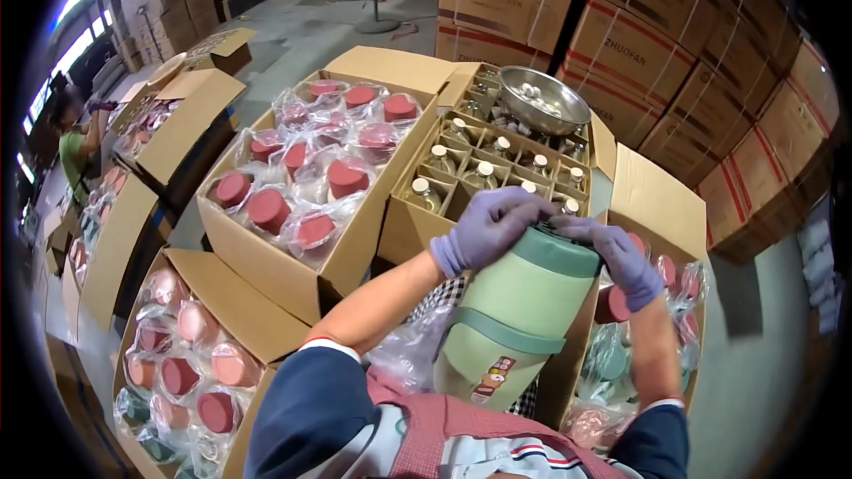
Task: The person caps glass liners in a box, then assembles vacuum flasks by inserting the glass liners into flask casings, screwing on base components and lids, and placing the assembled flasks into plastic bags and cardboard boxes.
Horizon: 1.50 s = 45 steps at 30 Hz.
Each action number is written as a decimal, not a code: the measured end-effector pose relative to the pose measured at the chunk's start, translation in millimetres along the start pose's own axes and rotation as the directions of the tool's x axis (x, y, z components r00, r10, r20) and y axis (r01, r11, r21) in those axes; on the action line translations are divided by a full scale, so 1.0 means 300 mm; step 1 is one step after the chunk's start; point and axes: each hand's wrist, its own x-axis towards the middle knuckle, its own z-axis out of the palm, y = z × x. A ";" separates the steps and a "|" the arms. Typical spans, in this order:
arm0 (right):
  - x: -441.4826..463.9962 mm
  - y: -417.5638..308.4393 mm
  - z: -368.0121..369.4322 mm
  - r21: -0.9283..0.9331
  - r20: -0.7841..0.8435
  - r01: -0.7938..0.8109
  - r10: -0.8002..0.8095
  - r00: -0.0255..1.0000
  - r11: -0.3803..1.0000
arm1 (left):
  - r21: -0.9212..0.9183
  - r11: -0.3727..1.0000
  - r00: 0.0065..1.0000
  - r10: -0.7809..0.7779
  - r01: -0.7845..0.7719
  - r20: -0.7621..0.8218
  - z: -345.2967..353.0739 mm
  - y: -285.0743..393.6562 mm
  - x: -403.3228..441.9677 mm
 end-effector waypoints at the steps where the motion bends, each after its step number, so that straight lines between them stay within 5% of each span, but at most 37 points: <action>1: -0.008 -0.042 -0.028 -0.086 0.084 -0.065 0.072 0.994 0.994 | 0.200 0.964 0.984 0.175 -0.177 0.026 0.009 0.024 -0.022; 2: -0.029 -0.100 -0.040 -0.036 0.095 -0.196 0.199 0.975 0.980 | 0.373 0.866 0.942 0.326 -0.332 0.080 0.029 0.039 -0.060; 5: -0.081 -0.301 -0.038 -0.391 0.193 -0.075 0.162 0.968 0.917 | 0.432 0.712 0.825 0.540 -0.553 0.166 0.187 0.231 -0.114; 6: -0.113 -0.380 -0.005 -0.551 0.178 -0.029 0.152 0.972 0.834 | 0.424 0.683 0.798 0.565 -0.595 0.210 0.222 0.253 -0.137; 8: -0.192 -0.496 0.085 -0.808 -0.011 -0.186 0.300 0.954 0.559 | 0.401 0.667 0.766 0.621 -0.628 0.167 0.311 0.276 -0.192; 12: -0.281 -0.516 0.166 -0.780 -0.080 -0.255 0.314 0.946 0.571 | 0.485 0.627 0.788 0.544 -0.610 0.288 0.424 0.271 -0.261; 14: -0.334 -0.482 0.136 -0.683 -0.137 -0.387 0.412 0.901 0.619 | 0.271 0.737 0.759 0.650 -0.620 -0.033 0.462 0.234 -0.267; 16: -0.387 -0.435 0.092 -0.522 -0.258 -0.614 0.576 0.776 0.592 | 0.377 0.816 0.871 0.489 -0.438 -0.046 0.278 0.139 -0.327; 19: -0.394 -0.421 0.118 -0.588 -0.306 -0.503 0.402 0.863 0.634 | 0.657 0.754 0.975 0.165 -0.025 -0.152 -0.068 -0.066 -0.460; 21: -0.383 -0.387 0.156 -0.463 -0.460 -0.480 0.261 0.849 0.745 | 0.884 0.466 0.988 -0.143 0.023 0.050 -0.136 -0.222 -0.623; 22: -0.359 -0.380 0.171 -0.464 -0.445 -0.472 0.264 0.856 0.750 | 0.895 0.445 0.914 -0.352 -0.025 0.201 -0.123 -0.235 -0.656; 24: -0.304 -0.380 0.177 -0.463 -0.350 -0.297 0.136 0.927 0.835 | 0.829 0.470 0.863 -0.232 -0.304 0.448 -0.087 -0.334 -0.669; 25: -0.291 -0.375 0.166 -0.407 -0.338 -0.353 0.220 0.915 0.843 | 0.829 0.466 0.868 -0.219 -0.308 0.445 -0.079 -0.322 -0.599; 26: -0.281 -0.368 0.156 -0.442 -0.318 -0.342 0.211 0.924 0.829 | 0.827 0.558 0.820 -0.442 -0.066 0.363 -0.084 -0.313 -0.510; 27: -0.276 -0.364 0.145 -0.485 -0.308 -0.342 0.209 0.928 0.805 | 0.793 0.579 0.700 -0.646 0.189 0.304 -0.088 -0.281 -0.441; 28: -0.272 -0.357 0.133 -0.522 -0.299 -0.342 0.208 0.931 0.781 | 0.379 0.718 0.753 -0.654 0.584 0.080 -0.093 -0.237 -0.407; 30: -0.259 -0.335 0.109 -0.485 -0.330 -0.354 0.207 0.921 0.800 | -0.310 0.846 0.859 -0.493 0.434 -0.141 -0.169 -0.321 -0.267; 32: -0.201 -0.309 0.061 -0.453 -0.390 -0.339 0.158 0.907 0.825 | -0.417 0.825 0.846 -0.493 0.381 -0.203 -0.228 -0.278 -0.083; 34: -0.082 -0.283 -0.006 -0.312 -0.540 0.081 -0.247 0.805 0.947 | -0.408 0.849 0.880 -0.438 0.337 -0.184 -0.226 -0.248 0.089; 36: 0.094 -0.268 -0.011 0.022 -0.595 0.387 -0.299 0.746 0.922 | -0.466 0.856 0.943 -0.312 0.225 -0.118 -0.186 -0.181 0.234; 37: 0.195 -0.210 0.006 -0.324 -0.583 0.305 -0.443 0.681 0.895 | -0.483 0.865 0.982 -0.184 0.139 -0.048 -0.167 -0.133 0.281; 38: 0.251 -0.137 -0.038 -0.505 -0.485 0.183 -0.453 0.748 0.843 | -0.067 0.996 0.996 -0.063 0.059 -0.058 -0.127 0.000 0.286; 39: 0.305 -0.065 -0.081 -0.677 -0.380 0.094 -0.456 0.804 0.730 | -0.138 0.988 0.997 -0.064 0.069 0.041 -0.123 0.070 0.297; 40: 0.317 -0.009 -0.155 -0.730 -0.226 0.030 -0.283 0.932 0.683 | -0.207 0.974 0.989 -0.069 0.096 0.133 -0.156 0.099 0.307; 42: 0.325 0.088 -0.263 -0.272 -0.225 -0.160 0.099 0.969 0.949 | 0.309 0.949 0.990 -0.102 0.067 0.097 -0.329 0.014 0.337; 43: 0.313 0.119 -0.264 -0.009 -0.261 -0.188 0.179 0.949 0.982 | 0.678 0.729 0.987 -0.155 0.092 0.033 -0.440 -0.074 0.354; 44: 0.333 0.170 -0.276 0.001 -0.257 -0.184 0.178 0.950 0.983 | 0.895 0.446 0.964 -0.234 -0.006 0.123 -0.529 -0.102 0.367; 45: 0.344 0.243 -0.282 0.056 -0.280 -0.246 0.252 0.926 0.968 | 0.897 0.442 0.993 -0.102 -0.011 0.062 -0.525 -0.122 0.370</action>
